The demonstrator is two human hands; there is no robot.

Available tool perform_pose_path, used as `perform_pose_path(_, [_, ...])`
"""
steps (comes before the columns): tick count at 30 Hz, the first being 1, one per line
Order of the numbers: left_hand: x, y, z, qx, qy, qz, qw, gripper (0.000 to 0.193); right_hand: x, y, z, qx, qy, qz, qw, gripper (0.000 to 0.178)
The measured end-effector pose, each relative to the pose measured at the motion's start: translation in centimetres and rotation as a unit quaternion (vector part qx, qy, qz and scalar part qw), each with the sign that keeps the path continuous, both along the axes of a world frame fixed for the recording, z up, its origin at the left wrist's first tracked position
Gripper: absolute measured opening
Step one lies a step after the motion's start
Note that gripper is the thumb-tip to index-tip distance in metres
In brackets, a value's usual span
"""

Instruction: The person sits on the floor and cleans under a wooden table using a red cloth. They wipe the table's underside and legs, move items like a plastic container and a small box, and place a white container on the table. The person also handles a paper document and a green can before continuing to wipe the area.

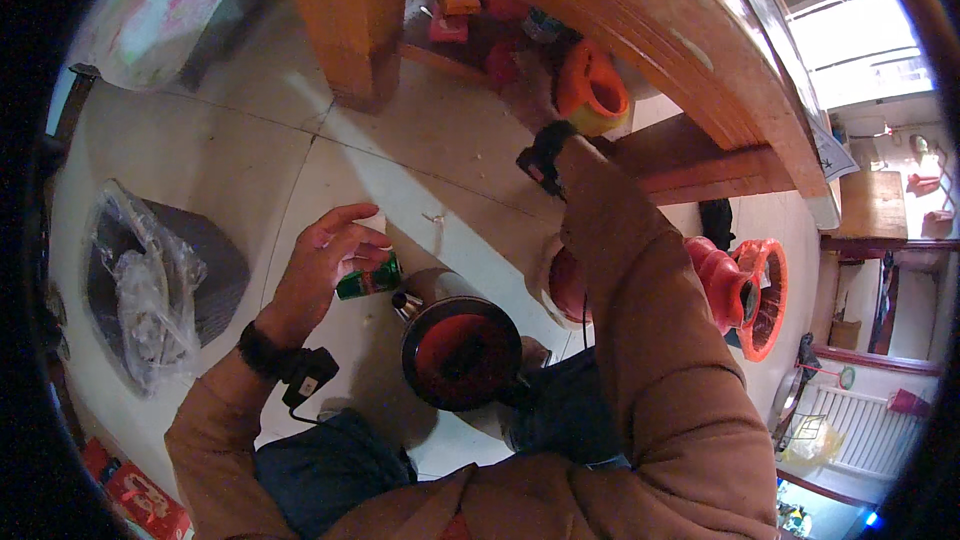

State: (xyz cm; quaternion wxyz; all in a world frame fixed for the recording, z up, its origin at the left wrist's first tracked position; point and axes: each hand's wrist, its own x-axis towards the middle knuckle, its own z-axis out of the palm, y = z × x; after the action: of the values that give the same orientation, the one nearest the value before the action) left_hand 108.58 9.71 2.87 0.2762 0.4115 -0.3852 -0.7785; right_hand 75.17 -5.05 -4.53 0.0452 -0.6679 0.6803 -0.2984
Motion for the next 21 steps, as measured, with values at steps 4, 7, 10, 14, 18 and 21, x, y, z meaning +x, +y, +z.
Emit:
perform_pose_path(4, [-0.1,0.1,0.3,0.008,-0.01,0.0,1.0,0.036,2.3,1.8,1.7,0.154,-0.284,0.059,0.945,0.027])
perform_pose_path(7, [0.0,0.1,0.6,0.013,0.0,0.011,1.0,0.035,4.1,1.5,3.6,0.22,-0.364,0.036,0.904,0.027])
perform_pose_path(10, [0.3,-0.1,0.7,0.009,0.005,0.014,1.0,0.035,7.4,0.1,3.9,0.149,-0.395,0.079,0.903,0.038])
perform_pose_path(14, [0.5,-0.1,0.7,0.001,0.005,0.02,1.0,0.035,9.2,-1.5,3.8,0.153,-0.281,0.091,0.943,0.047])
perform_pose_path(18, [0.6,0.1,0.6,0.004,0.019,0.022,1.0,0.036,8.6,-3.8,2.7,0.137,-0.205,0.085,0.965,0.039])
perform_pose_path(21, [1.0,0.1,0.7,0.002,0.009,0.021,1.0,0.037,6.2,-5.5,1.6,0.111,-0.262,0.076,0.956,0.036])
